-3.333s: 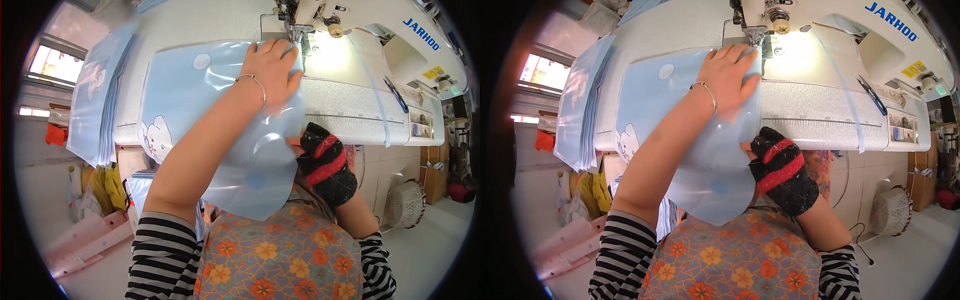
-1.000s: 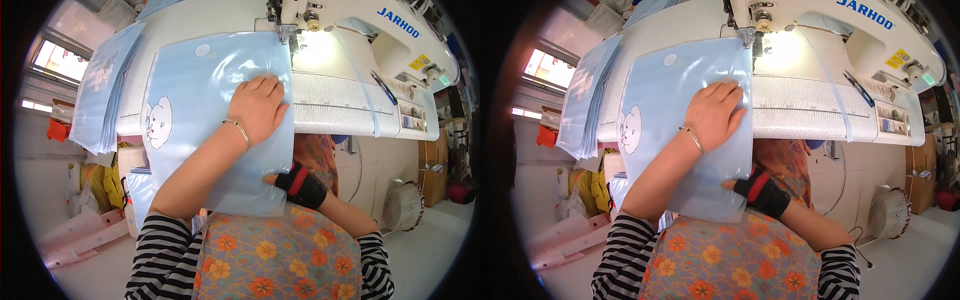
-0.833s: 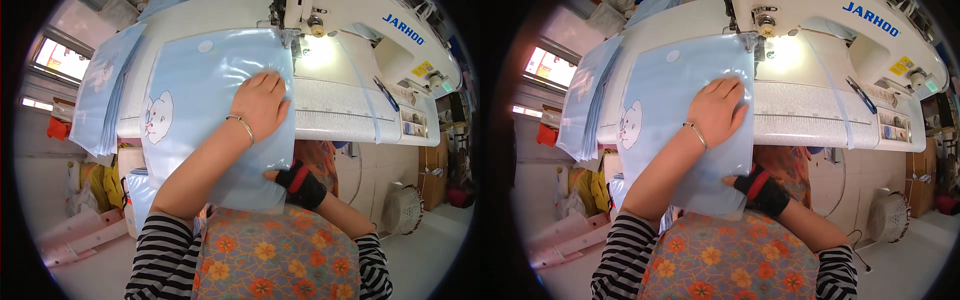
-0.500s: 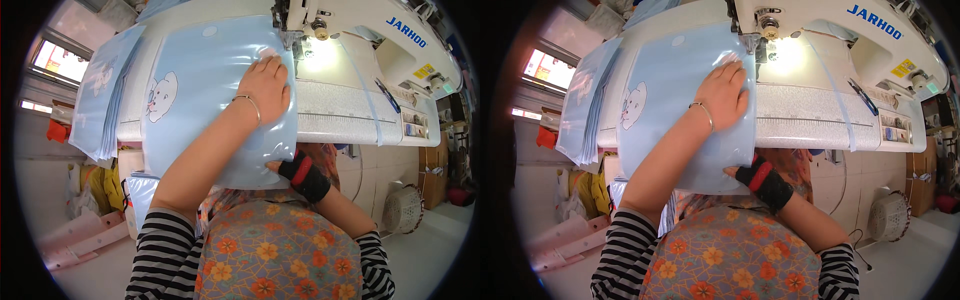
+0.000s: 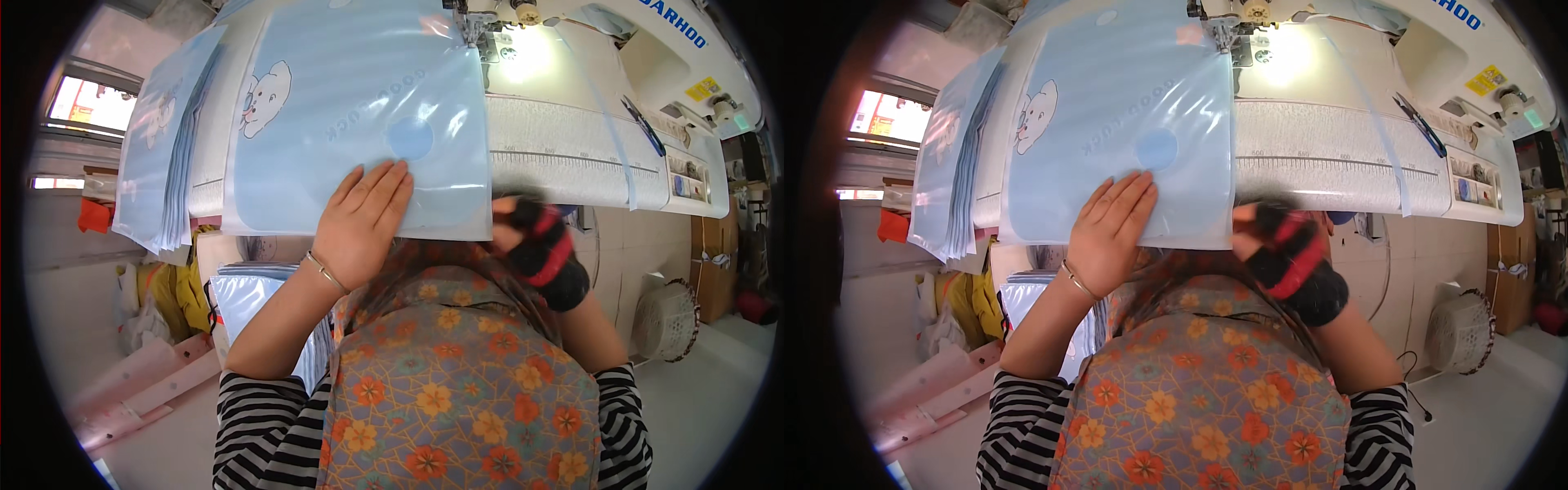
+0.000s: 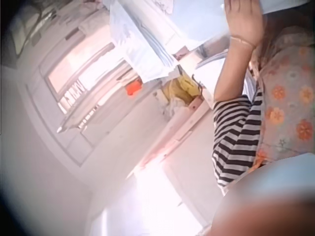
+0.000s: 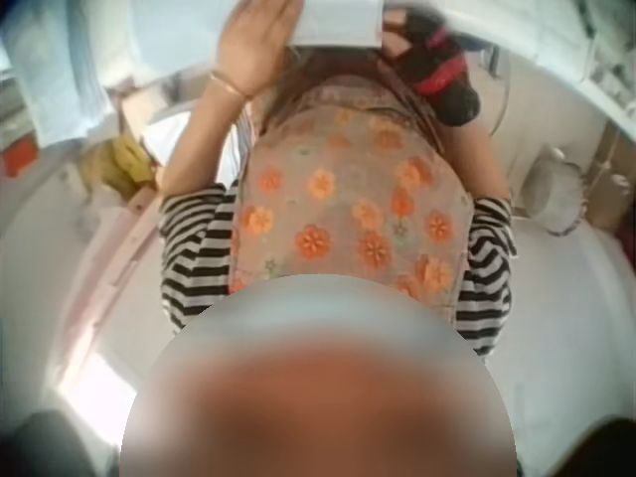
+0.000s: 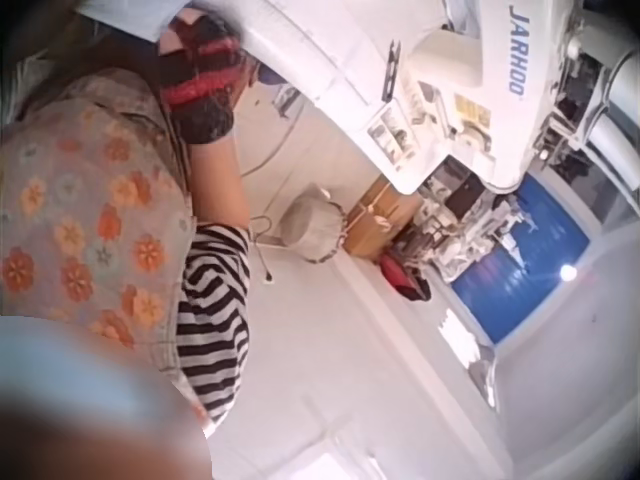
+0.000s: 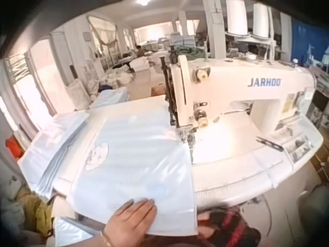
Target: Using an industrial sewing machine to stitch the edges of printed plastic or fabric covers.
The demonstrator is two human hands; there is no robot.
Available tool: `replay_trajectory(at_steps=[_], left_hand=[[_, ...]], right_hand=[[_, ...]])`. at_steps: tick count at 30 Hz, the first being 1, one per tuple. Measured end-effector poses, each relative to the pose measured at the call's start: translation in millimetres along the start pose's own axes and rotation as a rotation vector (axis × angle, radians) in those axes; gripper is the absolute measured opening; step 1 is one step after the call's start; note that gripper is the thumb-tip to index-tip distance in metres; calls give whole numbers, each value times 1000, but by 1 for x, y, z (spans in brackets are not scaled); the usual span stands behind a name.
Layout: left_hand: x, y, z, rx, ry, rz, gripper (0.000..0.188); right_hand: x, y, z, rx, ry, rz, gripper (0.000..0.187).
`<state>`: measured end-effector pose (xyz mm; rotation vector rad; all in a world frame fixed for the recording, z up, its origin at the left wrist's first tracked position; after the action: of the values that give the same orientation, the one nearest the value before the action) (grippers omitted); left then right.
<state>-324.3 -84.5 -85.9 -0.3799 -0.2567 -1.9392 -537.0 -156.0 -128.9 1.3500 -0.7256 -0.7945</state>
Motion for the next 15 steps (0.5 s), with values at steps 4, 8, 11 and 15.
replay_trajectory(at_steps=[4,8,11,15], left_hand=[[2,1,5,-26,-48,-2,42],[1,-1,7,-48,-66,17,43],[-21,30,8,39,-73,126,46],[-67,78,25,148,-199,243,54]], right_hand=[[3,45,7,-954,-315,692,37],[23,36,-19,-1020,-142,875,34],[23,38,-21,-928,-61,794,32],[28,39,-14,-931,-38,767,36]])
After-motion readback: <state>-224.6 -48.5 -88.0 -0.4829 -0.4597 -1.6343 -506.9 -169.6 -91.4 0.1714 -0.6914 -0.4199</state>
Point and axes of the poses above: each hand's wrist, its own x-axis towards the middle knuckle, its own z-axis out of the back of the hand, y = z × x, the point moved 5 cm from there along x, towards the middle knuckle, and after that the axes turned 5 degrees about -y, right-handed, at the moved point
